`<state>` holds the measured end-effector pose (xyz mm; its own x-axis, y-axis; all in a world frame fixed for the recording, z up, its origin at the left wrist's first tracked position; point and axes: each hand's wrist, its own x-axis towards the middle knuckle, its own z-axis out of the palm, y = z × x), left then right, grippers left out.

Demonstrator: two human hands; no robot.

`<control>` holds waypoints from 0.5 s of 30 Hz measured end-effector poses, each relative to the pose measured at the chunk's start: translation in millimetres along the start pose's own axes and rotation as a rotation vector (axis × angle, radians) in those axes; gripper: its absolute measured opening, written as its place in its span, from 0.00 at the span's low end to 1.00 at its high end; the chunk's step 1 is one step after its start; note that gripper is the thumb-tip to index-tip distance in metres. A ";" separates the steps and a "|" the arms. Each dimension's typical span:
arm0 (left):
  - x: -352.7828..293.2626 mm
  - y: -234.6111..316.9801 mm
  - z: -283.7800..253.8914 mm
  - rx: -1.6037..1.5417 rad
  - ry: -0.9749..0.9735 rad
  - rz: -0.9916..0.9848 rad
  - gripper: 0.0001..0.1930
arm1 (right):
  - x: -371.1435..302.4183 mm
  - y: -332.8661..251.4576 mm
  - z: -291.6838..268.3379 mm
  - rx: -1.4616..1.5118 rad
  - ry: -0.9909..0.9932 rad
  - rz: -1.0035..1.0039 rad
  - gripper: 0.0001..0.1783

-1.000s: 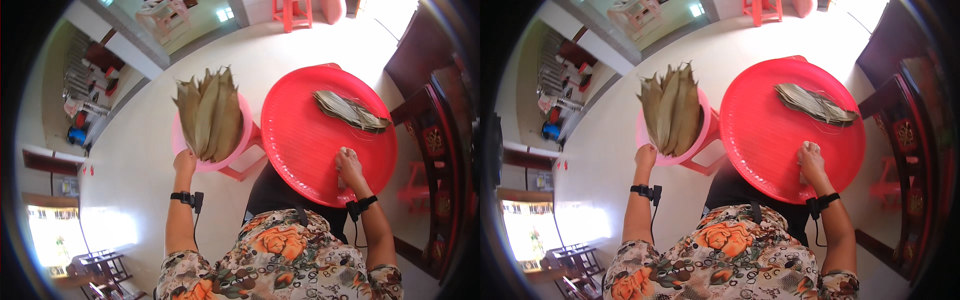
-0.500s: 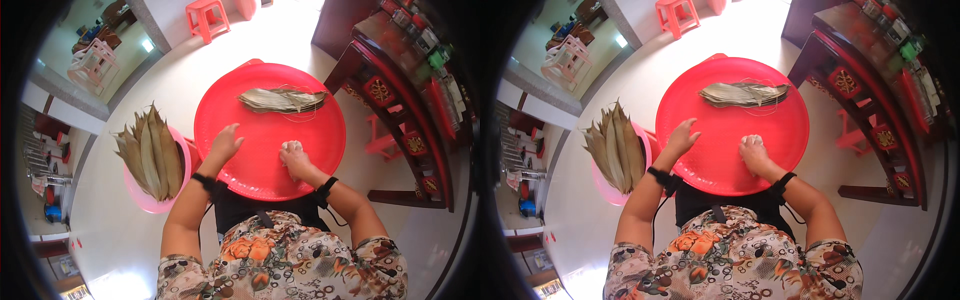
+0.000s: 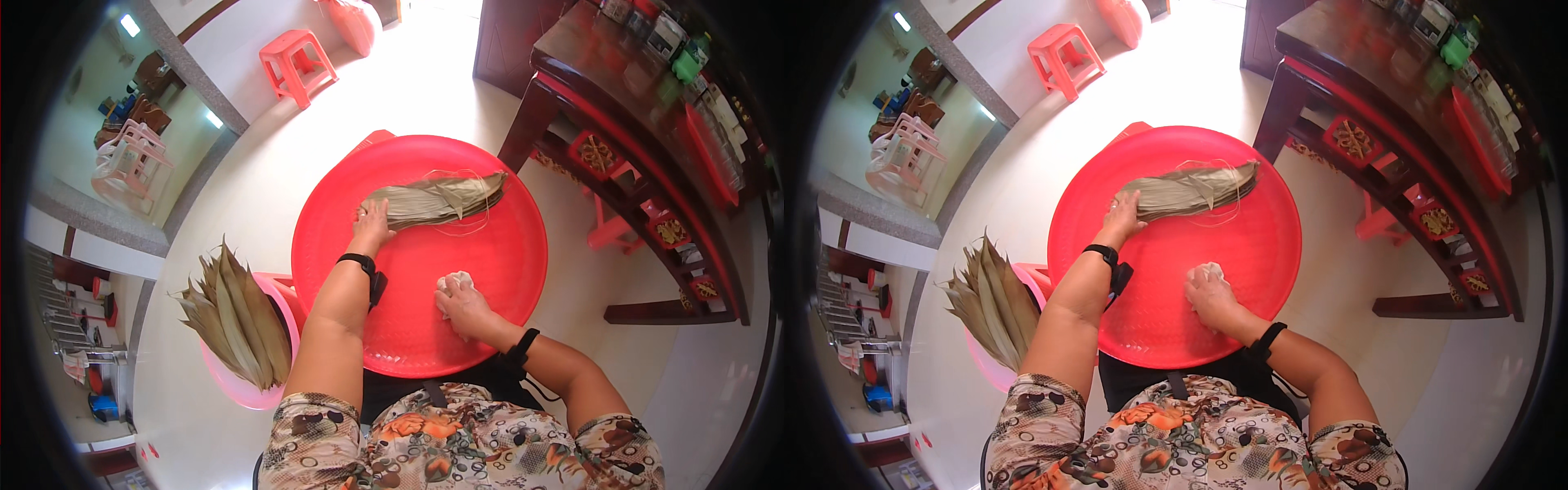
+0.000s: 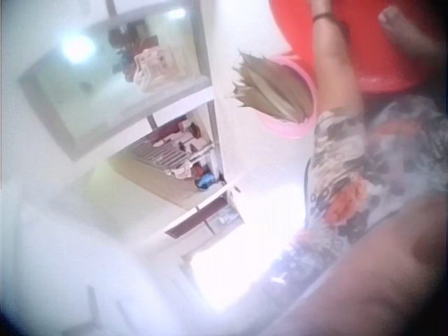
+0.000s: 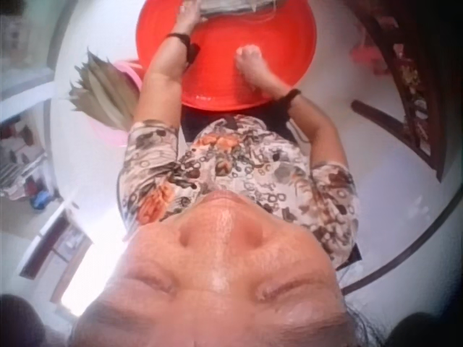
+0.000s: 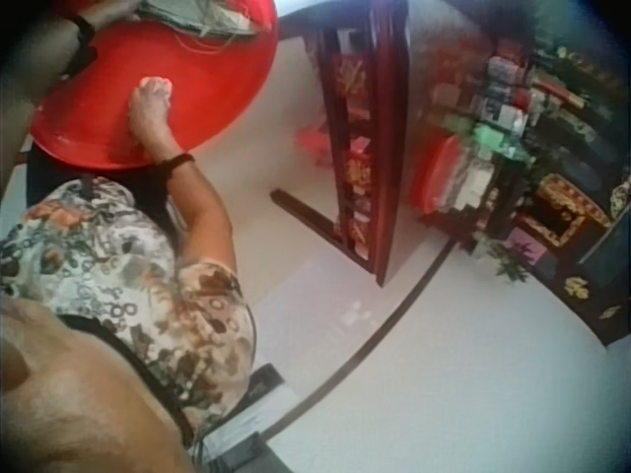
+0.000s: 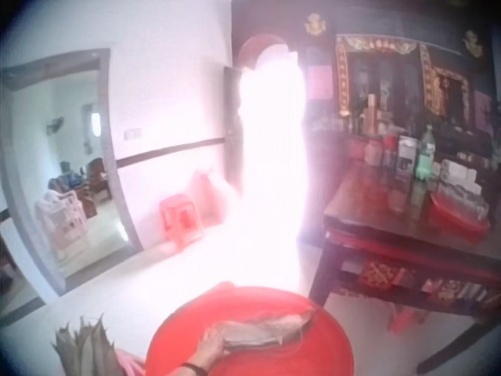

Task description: The person cleans leaves with a cloth on a tray. They pick a leaf from a bucket, wipe it on both sides, and place it in a pile on the red tray.

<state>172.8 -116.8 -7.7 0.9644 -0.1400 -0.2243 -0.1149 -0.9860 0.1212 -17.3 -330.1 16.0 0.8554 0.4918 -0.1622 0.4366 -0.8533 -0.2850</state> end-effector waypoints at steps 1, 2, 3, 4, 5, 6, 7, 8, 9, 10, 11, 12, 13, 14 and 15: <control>0.7 -1.2 8.0 -0.023 -0.025 0.020 0.44 | 0.0 0.2 -0.2 -0.018 0.012 -0.003 0.28; -2.8 -2.1 14.1 -0.046 -0.055 0.037 0.40 | -0.6 0.2 -1.5 -0.009 0.003 0.000 0.28; -8.7 -0.9 21.8 -0.044 -0.066 0.034 0.40 | -0.6 0.9 -4.4 0.020 -0.009 0.016 0.28; -16.8 2.3 30.6 0.027 0.033 0.088 0.34 | -0.4 0.9 -7.2 0.049 -0.021 0.031 0.28; -25.8 4.4 36.5 0.097 0.133 0.143 0.28 | -1.1 0.8 -9.6 0.026 -0.023 0.025 0.27; -35.1 2.8 40.9 0.098 0.123 0.139 0.28 | -0.4 2.3 -7.5 0.033 -0.032 0.023 0.27; -44.9 0.5 45.2 0.122 0.262 0.224 0.22 | 0.9 4.4 -2.9 0.020 0.002 0.001 0.25; -55.3 -0.9 49.8 0.143 0.399 0.308 0.17 | 1.2 6.3 2.0 0.008 0.033 -0.020 0.24; -63.1 -4.0 52.5 0.140 0.390 0.299 0.17 | 2.4 6.0 3.8 0.009 0.046 -0.011 0.24; -68.9 -8.0 54.4 0.105 0.460 0.335 0.13 | 2.3 5.7 5.1 0.012 0.034 -0.017 0.24; -74.0 -11.9 53.6 0.072 0.536 0.370 0.09 | 4.5 4.7 2.6 -0.024 0.017 -0.017 0.24; -80.9 -16.3 53.6 0.069 0.533 0.357 0.09 | 5.2 3.1 0.9 -0.059 -0.001 -0.018 0.23; -88.5 -21.1 53.8 0.049 0.513 0.374 0.06 | 3.7 0.9 0.0 -0.071 0.005 -0.021 0.22; -92.6 -23.2 51.5 0.030 0.501 0.398 0.03 | 3.9 2.2 1.5 -0.076 0.004 -0.026 0.22; -97.3 -24.3 50.1 0.027 0.505 0.393 0.03 | 4.3 4.3 5.4 -0.057 0.018 -0.012 0.21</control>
<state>69.8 -83.7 -37.3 0.8419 -0.4376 0.3157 -0.4820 -0.8729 0.0754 -13.2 -330.7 8.9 0.8544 0.4997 -0.1422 0.4619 -0.8560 -0.2322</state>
